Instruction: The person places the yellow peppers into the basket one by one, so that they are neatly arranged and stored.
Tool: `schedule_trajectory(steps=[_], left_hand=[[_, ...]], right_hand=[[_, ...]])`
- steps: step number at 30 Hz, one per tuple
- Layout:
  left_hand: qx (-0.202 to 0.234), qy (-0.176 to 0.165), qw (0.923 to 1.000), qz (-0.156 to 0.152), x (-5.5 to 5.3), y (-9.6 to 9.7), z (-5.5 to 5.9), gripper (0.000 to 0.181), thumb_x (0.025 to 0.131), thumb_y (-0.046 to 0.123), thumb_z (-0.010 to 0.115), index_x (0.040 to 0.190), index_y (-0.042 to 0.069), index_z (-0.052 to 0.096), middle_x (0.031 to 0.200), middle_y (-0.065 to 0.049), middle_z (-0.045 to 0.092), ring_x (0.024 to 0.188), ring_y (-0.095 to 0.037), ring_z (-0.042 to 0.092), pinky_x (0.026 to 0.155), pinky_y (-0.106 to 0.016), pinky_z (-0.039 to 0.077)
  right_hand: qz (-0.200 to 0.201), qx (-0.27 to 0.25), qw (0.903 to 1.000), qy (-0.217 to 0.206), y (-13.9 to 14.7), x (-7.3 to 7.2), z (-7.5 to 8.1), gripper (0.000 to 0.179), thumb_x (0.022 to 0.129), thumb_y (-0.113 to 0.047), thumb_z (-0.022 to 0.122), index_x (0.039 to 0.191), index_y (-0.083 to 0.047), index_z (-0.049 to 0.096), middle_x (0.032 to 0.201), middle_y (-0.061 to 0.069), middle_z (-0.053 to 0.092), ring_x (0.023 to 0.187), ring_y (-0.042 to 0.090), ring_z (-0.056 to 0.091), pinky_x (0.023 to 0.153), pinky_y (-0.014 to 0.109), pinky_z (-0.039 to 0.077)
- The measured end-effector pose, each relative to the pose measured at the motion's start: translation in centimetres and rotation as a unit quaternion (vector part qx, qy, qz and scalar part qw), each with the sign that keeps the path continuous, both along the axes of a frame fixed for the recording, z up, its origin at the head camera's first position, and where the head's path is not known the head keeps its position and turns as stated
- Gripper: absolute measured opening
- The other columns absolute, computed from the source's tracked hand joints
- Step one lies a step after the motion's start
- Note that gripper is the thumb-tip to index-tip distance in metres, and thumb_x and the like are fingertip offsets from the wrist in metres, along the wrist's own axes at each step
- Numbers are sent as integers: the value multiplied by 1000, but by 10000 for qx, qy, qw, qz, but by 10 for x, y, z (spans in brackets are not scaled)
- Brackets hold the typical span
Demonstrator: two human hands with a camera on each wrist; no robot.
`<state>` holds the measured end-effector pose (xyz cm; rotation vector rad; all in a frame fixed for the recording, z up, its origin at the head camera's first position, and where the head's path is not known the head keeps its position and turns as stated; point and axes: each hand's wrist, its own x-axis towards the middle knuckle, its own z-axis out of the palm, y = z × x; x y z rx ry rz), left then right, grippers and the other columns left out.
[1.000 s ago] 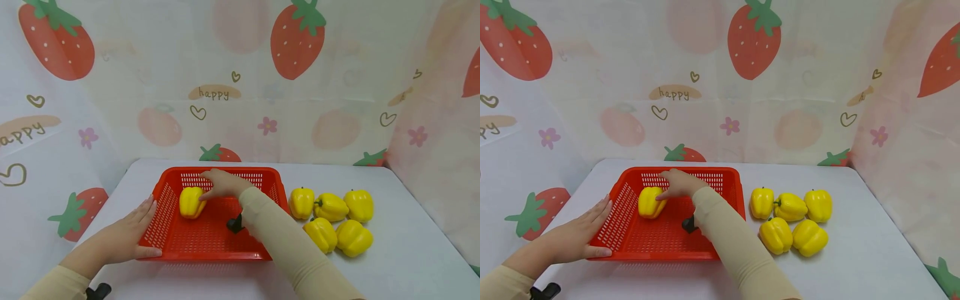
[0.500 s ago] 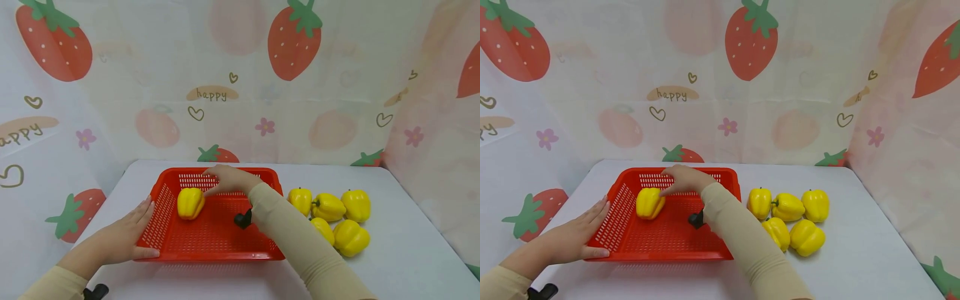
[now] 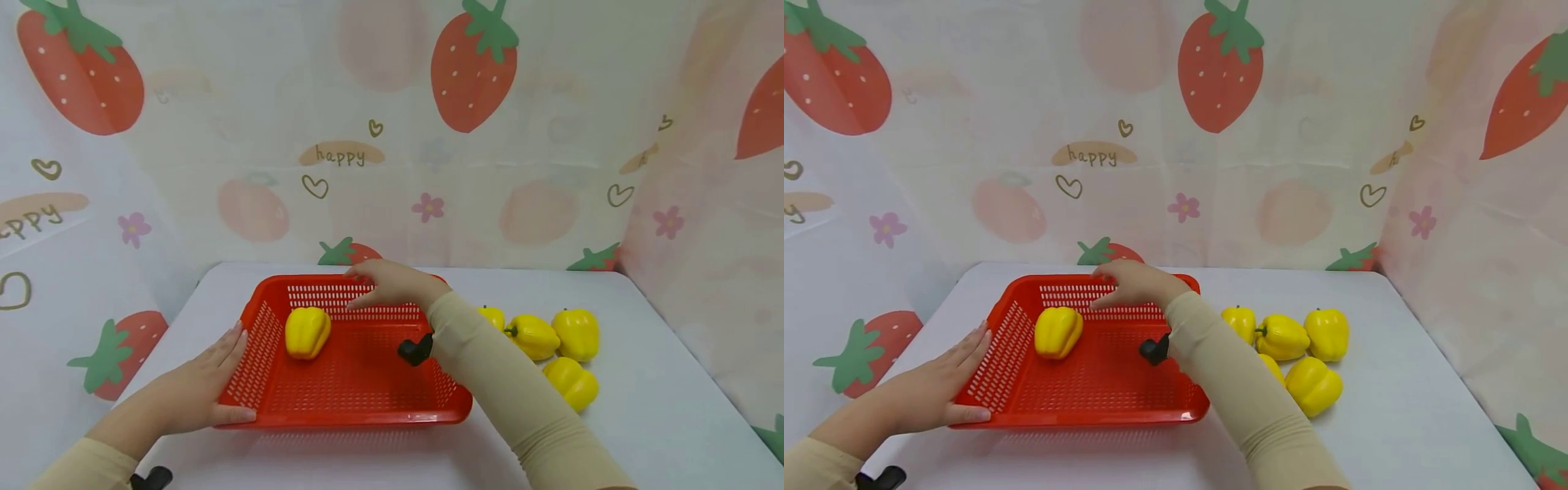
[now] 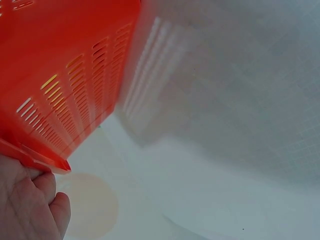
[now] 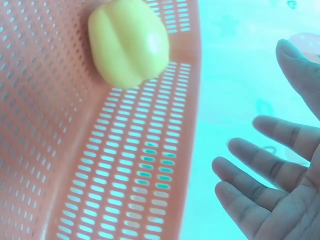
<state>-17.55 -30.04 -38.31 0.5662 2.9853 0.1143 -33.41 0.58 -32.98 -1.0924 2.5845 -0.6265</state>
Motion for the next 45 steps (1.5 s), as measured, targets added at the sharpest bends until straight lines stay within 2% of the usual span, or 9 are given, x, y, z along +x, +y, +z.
schedule_trajectory(steps=[5,10,19,25,30,34,38,45], left_hand=[[31,84,10000,-35,1,-2,-1,120,64,82,46,144,-2,14,149,-21,14,134,-38,21,98,-53,36],[-8,139,9999,-47,3,-3,-1,120,64,82,46,144,-3,15,149,-22,14,133,-38,22,99,-53,35],[9,58,10000,-7,2,-3,-1,120,64,81,47,144,-2,15,149,-21,14,133,-39,21,98,-54,36],[49,59,10000,0,2,-2,1,121,63,82,46,145,-1,14,149,-21,14,133,-38,21,97,-54,37],[73,44,10000,5,1,-2,-1,121,64,82,45,145,-1,13,150,-20,13,134,-38,21,97,-54,36],[103,-23,9999,62,1,-1,-3,121,63,83,46,145,0,12,150,-19,12,134,-37,20,97,-54,36],[122,-95,9998,96,1,0,-3,121,63,82,47,145,0,11,150,-20,11,134,-37,20,96,-54,37],[140,-102,9998,52,1,0,0,121,64,81,48,145,0,10,150,-20,11,134,-38,19,94,-54,39]], right_hand=[[-97,-99,9998,-115,9,3,7,63,79,-45,68,133,-22,46,127,-3,51,118,20,48,97,34,41],[-141,-214,9997,-12,19,8,14,62,79,-41,69,133,-21,46,124,-4,52,117,18,48,98,33,40],[-13,-266,9995,193,46,14,26,63,81,-38,68,135,-21,43,123,-2,52,117,20,49,98,35,40],[-101,-351,9993,98,66,20,30,63,80,-35,70,135,-19,43,123,-1,52,117,20,49,99,39,40],[-428,-418,9981,-107,86,22,29,61,79,-35,70,133,-21,44,124,-2,52,118,20,48,95,42,43],[-528,-587,9965,-257,104,26,26,60,79,-33,70,132,-21,45,126,-2,52,118,21,48,95,45,43],[-462,-749,9957,-300,121,34,23,61,79,-35,70,133,-19,45,128,-1,50,120,23,46,96,47,41],[-648,-690,9953,-192,155,50,20,61,80,-42,68,132,-22,45,130,-3,47,120,23,46,97,47,41]])
